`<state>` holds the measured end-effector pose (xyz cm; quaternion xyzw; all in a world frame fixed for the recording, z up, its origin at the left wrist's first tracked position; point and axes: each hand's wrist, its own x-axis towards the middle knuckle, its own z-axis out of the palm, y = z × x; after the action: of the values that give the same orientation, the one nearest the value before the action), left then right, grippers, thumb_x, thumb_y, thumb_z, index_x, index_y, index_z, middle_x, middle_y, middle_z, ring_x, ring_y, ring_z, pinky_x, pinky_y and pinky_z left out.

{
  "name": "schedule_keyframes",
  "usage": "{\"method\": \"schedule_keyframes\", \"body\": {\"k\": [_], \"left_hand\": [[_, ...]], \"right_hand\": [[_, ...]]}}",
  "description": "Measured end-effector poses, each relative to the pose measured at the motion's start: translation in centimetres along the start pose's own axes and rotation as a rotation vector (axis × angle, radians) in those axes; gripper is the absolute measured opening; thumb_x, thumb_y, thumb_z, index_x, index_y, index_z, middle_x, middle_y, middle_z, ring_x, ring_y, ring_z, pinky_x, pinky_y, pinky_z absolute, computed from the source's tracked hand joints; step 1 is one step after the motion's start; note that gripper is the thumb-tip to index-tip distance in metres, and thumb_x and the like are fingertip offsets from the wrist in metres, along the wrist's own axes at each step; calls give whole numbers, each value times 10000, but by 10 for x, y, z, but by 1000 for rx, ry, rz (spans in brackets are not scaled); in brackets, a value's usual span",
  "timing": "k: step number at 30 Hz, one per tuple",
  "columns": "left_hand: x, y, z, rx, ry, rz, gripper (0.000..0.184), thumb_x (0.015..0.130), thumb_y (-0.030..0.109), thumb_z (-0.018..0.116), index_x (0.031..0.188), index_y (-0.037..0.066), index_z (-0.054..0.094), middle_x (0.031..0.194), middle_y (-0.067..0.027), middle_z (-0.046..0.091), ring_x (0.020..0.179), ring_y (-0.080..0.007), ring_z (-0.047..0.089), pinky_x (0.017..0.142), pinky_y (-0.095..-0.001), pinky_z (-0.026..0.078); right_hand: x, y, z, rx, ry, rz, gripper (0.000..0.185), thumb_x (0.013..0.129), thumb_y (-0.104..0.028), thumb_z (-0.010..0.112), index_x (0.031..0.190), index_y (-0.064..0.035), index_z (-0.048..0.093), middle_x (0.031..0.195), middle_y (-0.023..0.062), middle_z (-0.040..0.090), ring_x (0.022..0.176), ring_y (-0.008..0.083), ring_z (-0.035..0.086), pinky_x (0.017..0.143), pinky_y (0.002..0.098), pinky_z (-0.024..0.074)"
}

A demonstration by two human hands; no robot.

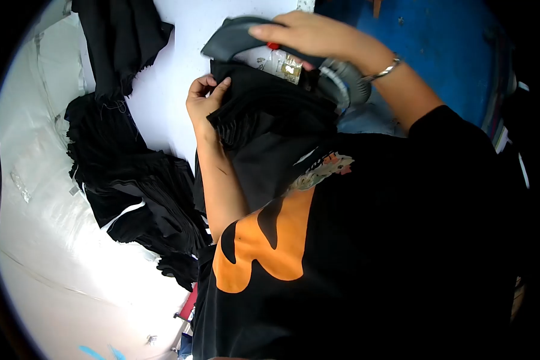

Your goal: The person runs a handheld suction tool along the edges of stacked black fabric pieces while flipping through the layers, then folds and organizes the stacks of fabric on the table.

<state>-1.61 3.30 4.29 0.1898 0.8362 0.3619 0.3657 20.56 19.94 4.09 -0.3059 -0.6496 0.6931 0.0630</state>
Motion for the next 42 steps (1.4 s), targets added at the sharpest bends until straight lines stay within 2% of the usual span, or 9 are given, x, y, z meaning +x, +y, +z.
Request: {"method": "schedule_keyframes", "body": {"k": [4,8,9,14,30,34,36,39,42], "left_hand": [[-26,-9,-17,172,122,559,251,763,-48,810,830,22,579,919,-50,675,860,-153,631,738,-245,500],[-48,-7,-56,5,-719,282,134,917,139,730,903,23,663,901,-66,679,812,-152,632,714,-269,500],[-54,14,-62,-100,-939,-200,202,969,218,683,936,18,683,872,-72,668,771,-149,605,711,-290,492],[-21,-19,-22,485,260,651,205,920,133,726,1035,-25,662,945,-168,655,869,-284,635,799,-346,520],[0,-41,4,49,293,599,165,840,-12,760,1001,17,782,948,-53,575,896,-165,563,835,-251,470],[-45,1,-75,-253,-680,328,123,868,40,743,953,-50,738,963,-125,724,896,-171,669,798,-302,530],[-47,-4,-88,-200,-641,-10,229,852,133,789,966,-55,727,985,-158,707,905,-230,674,808,-334,538],[-12,-27,-51,650,324,667,640,694,386,912,1064,-78,672,1044,-225,642,905,-374,634,838,-407,540],[-7,-31,-14,518,79,367,842,582,475,939,1142,-74,634,1021,-235,697,957,-384,676,834,-425,546]], "right_hand": [[-31,6,-32,-103,-164,28,535,1024,-516,515,983,-2,660,553,29,560,419,109,559,412,232,458],[-10,1,23,-211,-58,72,566,1006,-548,540,926,4,637,589,37,560,457,115,556,436,256,446],[-3,-3,23,-164,-34,74,567,1010,-547,533,921,3,635,585,34,555,456,113,556,436,258,442],[-25,10,-14,-204,-44,52,570,1027,-540,497,928,0,650,522,16,513,393,98,537,383,225,436],[32,19,30,-188,18,-43,635,1013,-586,496,923,28,627,587,43,537,421,121,526,449,243,442],[9,-9,1,-174,-4,-62,539,1038,-527,481,923,-17,615,563,16,530,416,92,498,439,224,421],[-13,-13,-20,-135,-10,-26,587,997,-584,526,874,-16,612,543,28,537,437,100,548,409,238,419],[-35,-10,-30,-68,28,38,581,1002,-579,521,894,-13,594,559,29,543,438,102,549,413,230,425],[-54,-8,-30,-91,-2,108,543,1013,-554,519,900,-29,596,561,26,540,437,107,545,414,232,422]]}}
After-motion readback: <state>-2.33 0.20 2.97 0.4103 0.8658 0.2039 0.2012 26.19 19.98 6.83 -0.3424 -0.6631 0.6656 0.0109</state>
